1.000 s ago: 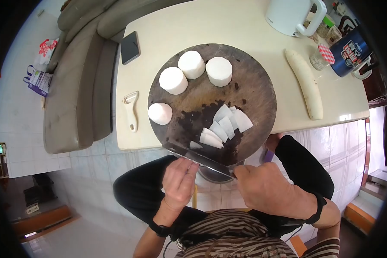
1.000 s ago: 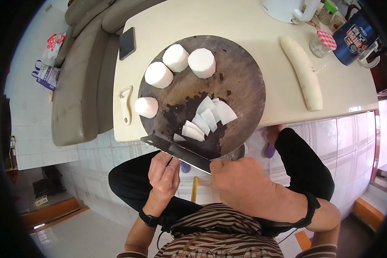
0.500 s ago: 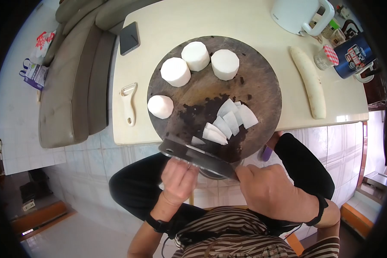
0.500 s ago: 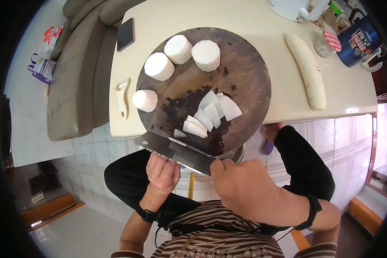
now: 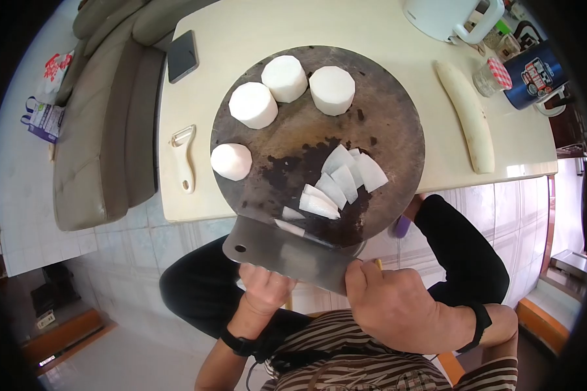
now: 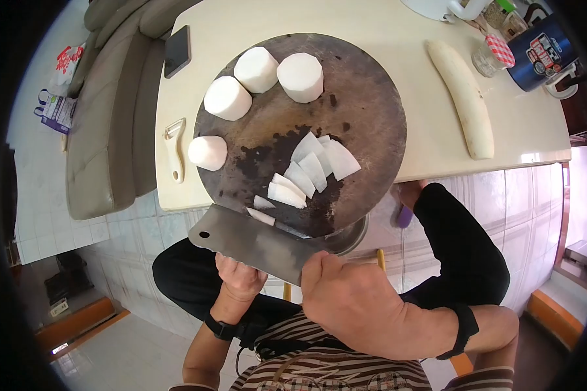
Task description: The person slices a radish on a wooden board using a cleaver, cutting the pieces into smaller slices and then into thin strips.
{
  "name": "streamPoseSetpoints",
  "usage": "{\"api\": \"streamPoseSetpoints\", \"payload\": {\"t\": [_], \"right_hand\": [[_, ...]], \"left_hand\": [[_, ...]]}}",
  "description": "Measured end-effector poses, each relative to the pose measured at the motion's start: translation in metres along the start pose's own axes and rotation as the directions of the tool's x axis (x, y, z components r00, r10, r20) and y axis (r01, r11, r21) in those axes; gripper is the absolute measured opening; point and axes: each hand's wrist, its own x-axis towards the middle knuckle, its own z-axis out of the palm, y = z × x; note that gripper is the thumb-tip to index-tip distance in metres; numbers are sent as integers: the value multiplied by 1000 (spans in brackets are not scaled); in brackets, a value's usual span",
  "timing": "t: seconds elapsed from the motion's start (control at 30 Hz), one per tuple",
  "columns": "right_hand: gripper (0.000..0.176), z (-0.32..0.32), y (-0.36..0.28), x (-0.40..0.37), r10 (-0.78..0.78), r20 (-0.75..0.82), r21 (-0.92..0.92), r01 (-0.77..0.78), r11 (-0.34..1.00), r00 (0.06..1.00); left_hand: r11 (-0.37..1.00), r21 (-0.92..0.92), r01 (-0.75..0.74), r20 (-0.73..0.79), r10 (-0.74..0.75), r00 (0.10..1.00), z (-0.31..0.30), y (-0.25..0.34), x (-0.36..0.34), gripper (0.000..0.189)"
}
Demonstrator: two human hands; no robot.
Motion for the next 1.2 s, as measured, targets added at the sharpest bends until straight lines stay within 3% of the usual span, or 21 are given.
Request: {"api": "streamPoseSetpoints", "payload": {"t": [0.13, 0.43, 0.53, 0.73, 0.8, 1.03, 1.1, 1.2], "right_hand": [[31, 0, -5, 2, 11, 63, -20, -10, 1000, 998], [38, 12, -12, 8, 3, -19, -142, -6, 990, 1000], [33, 10, -11, 12, -11, -12, -115, 10, 993, 1000], [22, 7, -7, 35, 21, 56, 184, -31, 982, 998], [17, 7, -3, 43, 14, -74, 283, 8, 959, 997], [14, 5, 17, 27, 27, -70, 309, -4, 951, 997], [17, -4, 16, 20, 108, -59, 310, -85, 947, 992], [18, -14, 13, 13, 69, -3, 242, -66, 968, 998]], "left_hand": [[1000, -7, -2, 0, 2, 1000, 0, -1, -3, 27], [1000, -13, 17, 15, -17, 1000, 1, -2, -7, 26], [998, -50, -47, -41, 45, 998, 1, -3, 3, 24], [996, -82, -25, -20, 24, 1000, -2, 1, 16, 19], [994, -107, -18, -3, 18, 1000, -5, 1, 22, 19], [989, -145, 19, -82, -31, 996, 1, 7, 32, 21], [991, -133, 34, -83, -46, 995, 1, 7, 28, 20], [992, -114, 48, -61, -55, 997, -1, 8, 26, 20]]}}
